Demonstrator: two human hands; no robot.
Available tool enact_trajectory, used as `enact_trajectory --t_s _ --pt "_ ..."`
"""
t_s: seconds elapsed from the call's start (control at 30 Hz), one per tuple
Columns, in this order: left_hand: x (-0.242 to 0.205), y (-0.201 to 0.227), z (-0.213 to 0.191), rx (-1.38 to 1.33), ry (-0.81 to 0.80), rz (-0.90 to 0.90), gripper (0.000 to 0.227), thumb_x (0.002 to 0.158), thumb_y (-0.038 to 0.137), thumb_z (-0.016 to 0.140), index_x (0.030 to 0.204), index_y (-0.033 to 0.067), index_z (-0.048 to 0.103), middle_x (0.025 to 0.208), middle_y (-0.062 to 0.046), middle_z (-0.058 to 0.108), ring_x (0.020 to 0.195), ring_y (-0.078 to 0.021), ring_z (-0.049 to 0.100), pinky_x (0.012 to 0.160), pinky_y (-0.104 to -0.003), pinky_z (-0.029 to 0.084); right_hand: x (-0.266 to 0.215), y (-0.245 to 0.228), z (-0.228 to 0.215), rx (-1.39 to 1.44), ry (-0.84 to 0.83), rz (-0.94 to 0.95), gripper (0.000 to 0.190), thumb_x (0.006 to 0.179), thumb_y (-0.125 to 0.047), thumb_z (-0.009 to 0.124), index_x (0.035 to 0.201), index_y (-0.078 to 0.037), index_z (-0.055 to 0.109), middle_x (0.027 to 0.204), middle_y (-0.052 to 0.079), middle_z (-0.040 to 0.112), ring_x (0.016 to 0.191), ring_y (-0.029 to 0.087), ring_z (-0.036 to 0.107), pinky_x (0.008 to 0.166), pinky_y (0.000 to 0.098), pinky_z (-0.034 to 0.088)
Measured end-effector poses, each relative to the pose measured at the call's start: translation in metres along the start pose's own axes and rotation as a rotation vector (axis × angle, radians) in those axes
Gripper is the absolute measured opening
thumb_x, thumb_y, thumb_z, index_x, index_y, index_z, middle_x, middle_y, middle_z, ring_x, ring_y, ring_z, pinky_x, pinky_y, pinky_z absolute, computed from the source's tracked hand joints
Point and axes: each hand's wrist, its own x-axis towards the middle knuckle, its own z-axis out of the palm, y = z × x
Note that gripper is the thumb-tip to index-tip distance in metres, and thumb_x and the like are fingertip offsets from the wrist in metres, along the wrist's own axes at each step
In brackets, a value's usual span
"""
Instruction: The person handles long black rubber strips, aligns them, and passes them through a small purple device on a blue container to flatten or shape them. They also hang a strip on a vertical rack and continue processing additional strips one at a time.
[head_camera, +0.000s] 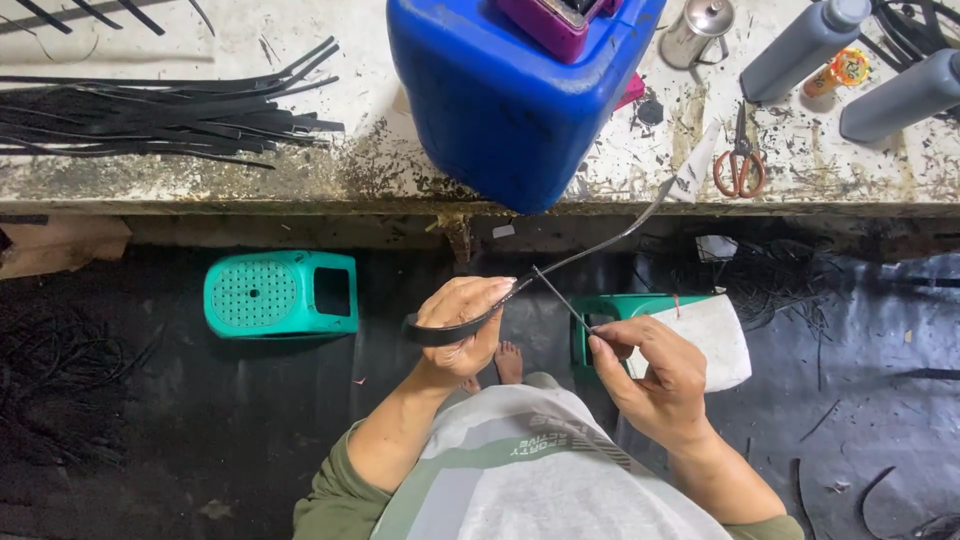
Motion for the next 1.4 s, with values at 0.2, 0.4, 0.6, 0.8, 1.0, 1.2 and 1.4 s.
enact_trajectory --t_s 0.2,0.4,0.6,0.8,1.0,1.2,1.4 --pt "0.004 0.003 -0.001 0.005 0.009 -0.011 0.006 0.088 -0.006 0.073 0.088 -0.0081 0.078 0.08 -0.024 0.075 0.059 -0.037 0.071 0.055 -0.043 0.06 0.003 -0.01 0.003 0.016 -0.041 -0.009 0.003 0.083 0.0 0.079 0.085 0.002 0.078 0.07 0.011 0.075 0.048 0.021 0.063 0.048 0.0287 0.053" --pt "-0.01 0.007 -0.018 0.119 -0.253 -0.121 0.014 0.098 -0.004 0.064 0.111 -0.0084 0.068 0.105 -0.023 0.073 0.088 -0.036 0.076 0.078 -0.041 0.066 0.017 -0.036 0.0 -0.1 -0.205 -0.1 0.006 0.092 -0.002 0.068 0.087 0.002 0.067 0.076 0.009 0.069 0.061 0.019 0.058 0.059 0.0286 0.047" --pt "-0.011 0.009 -0.018 0.099 -0.255 -0.179 0.014 0.1 -0.001 0.062 0.109 -0.0103 0.068 0.106 -0.022 0.073 0.091 -0.0347 0.076 0.079 -0.04 0.066 0.019 -0.038 0.0 -0.1 -0.241 -0.146 0.006 0.092 -0.004 0.069 0.09 0.002 0.067 0.079 0.012 0.071 0.063 0.022 0.063 0.061 0.0313 0.049" --pt "-0.013 0.008 -0.019 0.076 -0.26 -0.228 0.018 0.102 0.005 0.059 0.111 -0.0063 0.069 0.108 -0.019 0.074 0.094 -0.0336 0.076 0.083 -0.039 0.065 0.02 -0.039 0.006 -0.07 -0.242 -0.202 0.006 0.091 -0.002 0.069 0.089 0.002 0.065 0.08 0.013 0.072 0.065 0.025 0.068 0.06 0.0323 0.052" --pt "-0.004 0.011 -0.013 0.103 -0.221 -0.157 0.012 0.099 -0.002 0.063 0.11 -0.0069 0.068 0.103 -0.02 0.074 0.087 -0.0341 0.077 0.078 -0.041 0.066 0.006 -0.023 0.017 0.008 0.018 -0.181 0.04 0.086 0.009 0.067 0.064 -0.003 0.037 0.082 0.023 0.071 0.064 0.031 0.068 0.058 0.0367 0.051" --pt "0.005 0.02 -0.008 0.058 -0.151 -0.241 0.007 0.093 -0.005 0.07 0.1 -0.0054 0.068 0.096 -0.019 0.075 0.082 -0.0335 0.076 0.076 -0.04 0.065 -0.036 0.017 0.04 0.133 0.15 0.098 0.016 0.097 -0.005 0.066 0.107 0.008 0.067 0.097 0.019 0.072 0.085 0.025 0.068 0.075 0.0292 0.055" --pt "0.024 0.017 0.005 -0.064 0.057 -0.109 0.003 0.081 -0.015 0.074 0.083 -0.0133 0.074 0.071 -0.025 0.073 0.052 -0.0343 0.07 0.049 -0.041 0.059 -0.029 0.023 0.061 0.292 0.236 0.102 0.011 0.093 0.004 0.07 0.099 0.013 0.072 0.08 0.02 0.071 0.068 0.018 0.066 0.056 0.0292 0.055"
